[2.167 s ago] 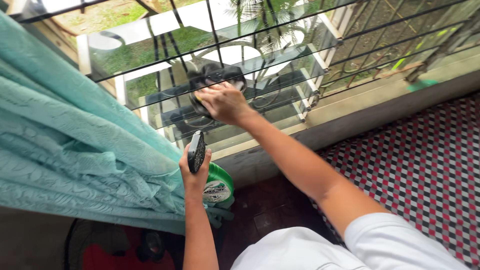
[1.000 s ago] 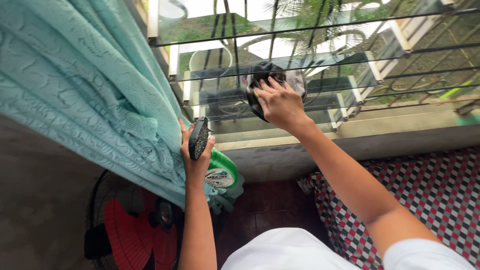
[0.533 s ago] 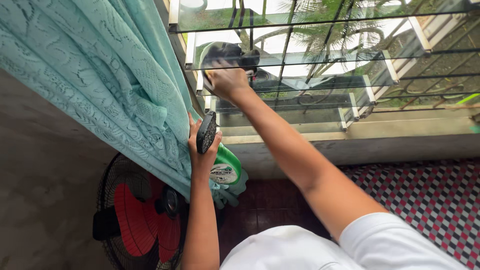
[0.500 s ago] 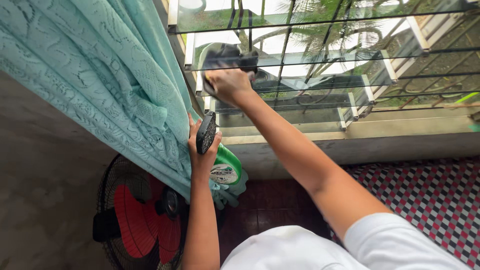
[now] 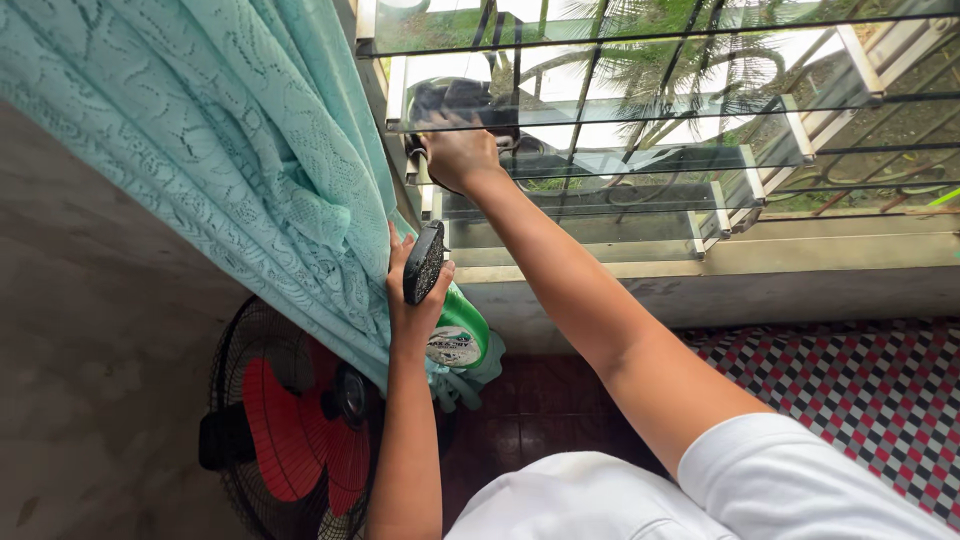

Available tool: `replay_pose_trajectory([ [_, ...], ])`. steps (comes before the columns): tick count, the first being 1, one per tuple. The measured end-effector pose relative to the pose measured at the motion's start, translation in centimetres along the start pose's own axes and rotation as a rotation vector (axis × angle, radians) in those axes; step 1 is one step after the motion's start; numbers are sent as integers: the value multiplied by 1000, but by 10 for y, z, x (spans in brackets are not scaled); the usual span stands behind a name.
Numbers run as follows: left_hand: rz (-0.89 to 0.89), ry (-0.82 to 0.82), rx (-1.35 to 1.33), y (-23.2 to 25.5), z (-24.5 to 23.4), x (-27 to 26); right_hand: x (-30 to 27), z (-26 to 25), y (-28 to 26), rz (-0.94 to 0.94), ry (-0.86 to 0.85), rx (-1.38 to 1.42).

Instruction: The person wipes a glass window pane using a cloth while holding a spray bottle. They repeatedly spray and wipe the same section of the glass throughout the clip.

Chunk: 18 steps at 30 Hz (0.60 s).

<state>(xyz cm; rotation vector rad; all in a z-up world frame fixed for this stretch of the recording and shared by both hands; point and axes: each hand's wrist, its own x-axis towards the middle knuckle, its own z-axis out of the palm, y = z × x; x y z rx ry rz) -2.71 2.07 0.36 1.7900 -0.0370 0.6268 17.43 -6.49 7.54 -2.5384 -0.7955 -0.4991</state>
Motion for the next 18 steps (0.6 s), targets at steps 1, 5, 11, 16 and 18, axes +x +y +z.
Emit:
replay_pose_trajectory([
  [1, -69, 5, -49, 1, -1, -2, -5, 1, 1, 30, -96, -17],
  [5, -70, 1, -81, 4, 0, -2, -45, -1, 1, -159, 60, -67],
  [11, -173, 17, -112, 2, 3, -5, -92, -30, 46, -307, 248, -65],
  [16, 32, 5, 18, 1, 9, 0, -146, -103, 188, 13, 249, -250],
  [18, 14, 3, 4, 1, 9, 0, -168, -130, 242, 28, 296, -296],
])
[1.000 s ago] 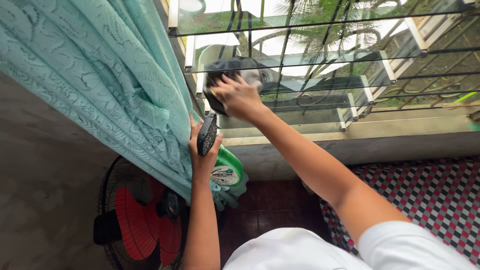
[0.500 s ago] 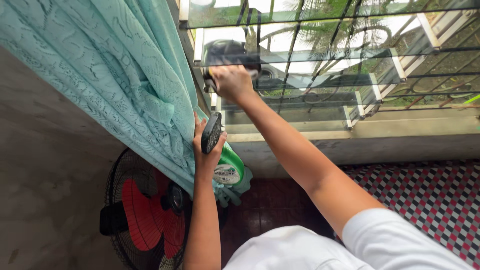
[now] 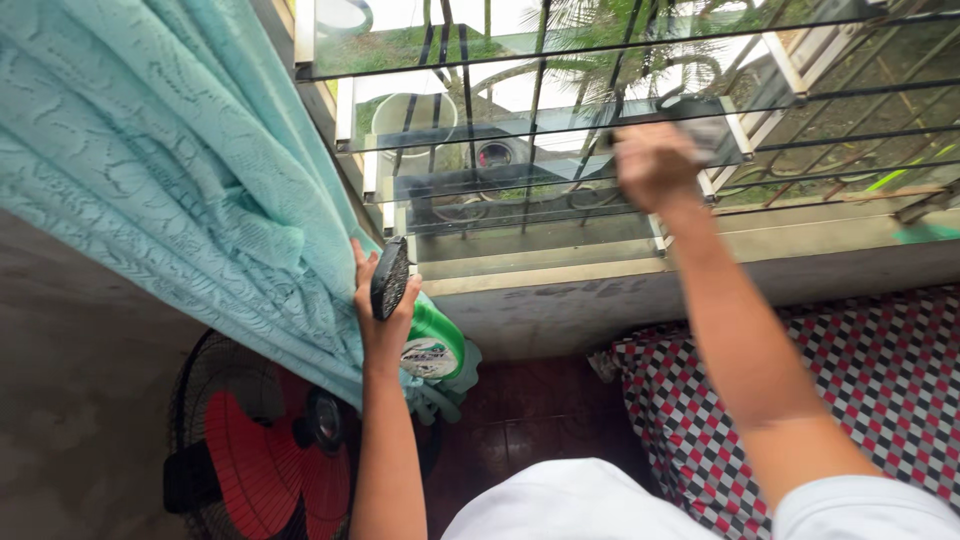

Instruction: The person wipes a glass window pane using a cloth while holding a spray bottle. They repeatedly spray and wipe the same section of the glass throughout the clip.

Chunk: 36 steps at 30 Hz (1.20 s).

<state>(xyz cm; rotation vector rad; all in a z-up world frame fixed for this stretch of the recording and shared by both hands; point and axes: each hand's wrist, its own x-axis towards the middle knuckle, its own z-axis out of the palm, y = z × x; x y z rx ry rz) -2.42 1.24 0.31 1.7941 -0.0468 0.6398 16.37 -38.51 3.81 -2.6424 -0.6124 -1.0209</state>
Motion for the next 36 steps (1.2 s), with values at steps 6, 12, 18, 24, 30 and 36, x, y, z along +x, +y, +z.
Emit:
replay_pose_trajectory([
  [6, -316, 12, -217, 6, -1, -11, 11, 49, 3, 357, -158, -76],
  [12, -187, -108, -132, 6, 20, -22, 65, 114, -212, -50, -153, 317],
  [18, -202, -234, -158, 2, 67, -28, 62, 58, -180, -327, 93, 309],
  [24, -379, -354, -509, 2, 168, -25, 2, -33, -19, -50, -49, 138],
  [30, -325, -390, -490, 23, 286, -27, -109, -124, 38, 217, 169, 311],
  [36, -219, -369, -279, 47, 356, -28, -225, -146, 35, 845, 283, 413],
])
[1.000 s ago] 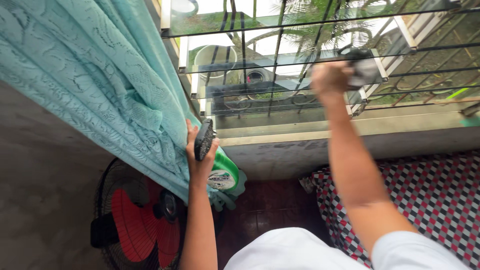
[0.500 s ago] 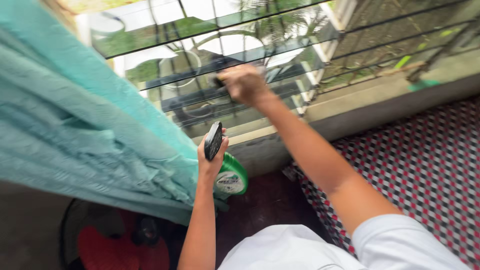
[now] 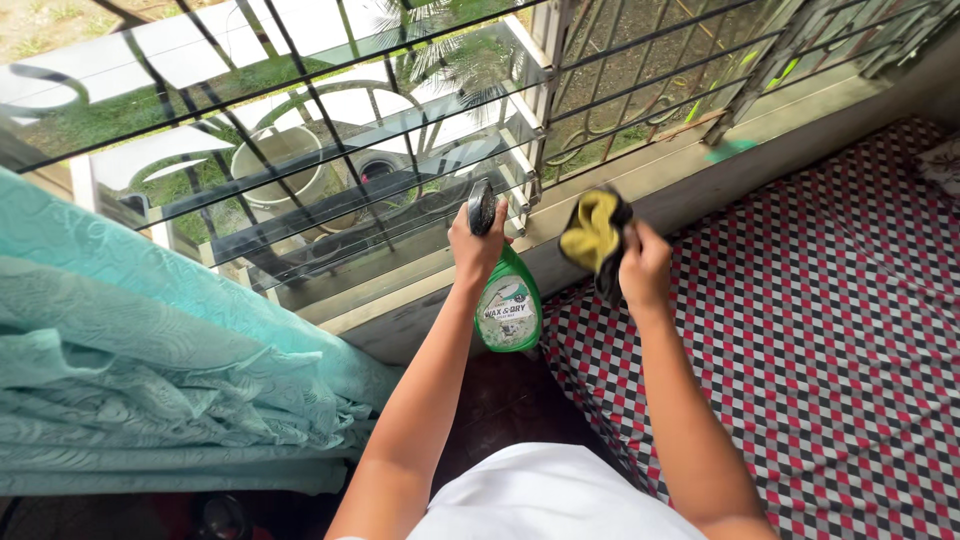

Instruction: The person wipes a glass window pane using a cloth while holding a spray bottle. They repeatedly spray and wipe the same section of the glass throughout the clip.

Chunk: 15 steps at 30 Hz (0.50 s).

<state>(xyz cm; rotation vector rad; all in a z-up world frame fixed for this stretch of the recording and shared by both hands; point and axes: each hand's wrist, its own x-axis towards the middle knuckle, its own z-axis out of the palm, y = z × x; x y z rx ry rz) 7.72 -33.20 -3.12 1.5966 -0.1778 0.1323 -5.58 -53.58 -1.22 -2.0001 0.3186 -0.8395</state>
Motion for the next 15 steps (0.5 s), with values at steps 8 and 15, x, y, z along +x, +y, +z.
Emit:
replay_pose_trajectory([
  [8, -35, 159, 26, -9, -28, 4, -15, 8, 39, 235, -52, 342],
  [15, -85, 348, 14, -12, -120, -2, 7, 70, 16, 14, -34, 166],
])
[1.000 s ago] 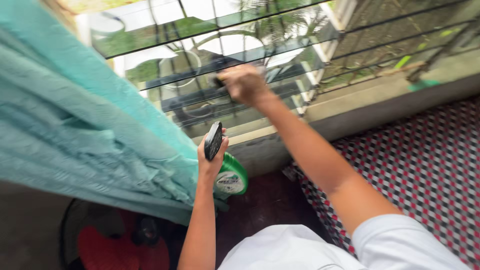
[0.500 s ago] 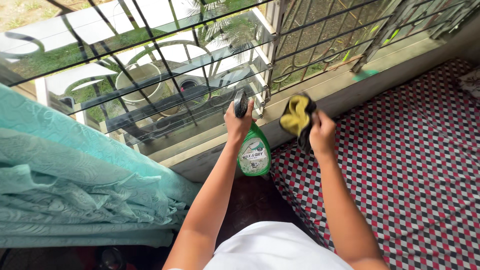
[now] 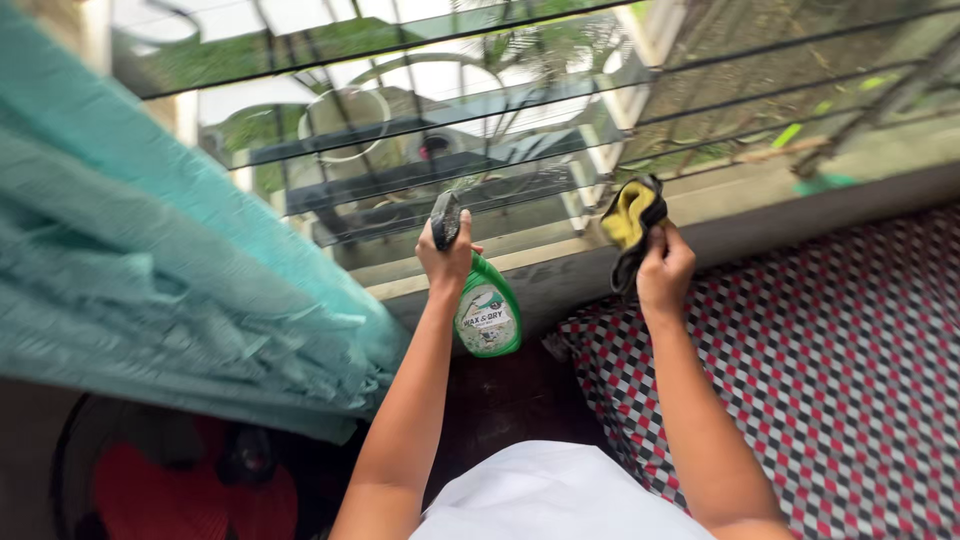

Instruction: The person wipes a glass window pane using a cloth while holding a spray bottle. They repeatedly spray and wipe the same section of the glass throughout the clip.

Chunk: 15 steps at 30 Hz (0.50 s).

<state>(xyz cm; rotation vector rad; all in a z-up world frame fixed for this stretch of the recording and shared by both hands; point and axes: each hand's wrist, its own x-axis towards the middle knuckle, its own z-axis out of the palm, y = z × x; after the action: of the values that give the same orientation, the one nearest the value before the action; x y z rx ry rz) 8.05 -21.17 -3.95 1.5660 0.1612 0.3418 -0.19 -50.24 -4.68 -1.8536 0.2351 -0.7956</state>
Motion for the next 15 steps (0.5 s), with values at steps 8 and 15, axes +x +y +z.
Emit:
replay_pose_trajectory([
  [8, 10, 106, 24, 3, -95, 17, 21, 122, -4, -547, -108, -288],
  [15, 98, 162, 2, -2, -168, 27, 85, 147, -9, -534, -393, -754],
])
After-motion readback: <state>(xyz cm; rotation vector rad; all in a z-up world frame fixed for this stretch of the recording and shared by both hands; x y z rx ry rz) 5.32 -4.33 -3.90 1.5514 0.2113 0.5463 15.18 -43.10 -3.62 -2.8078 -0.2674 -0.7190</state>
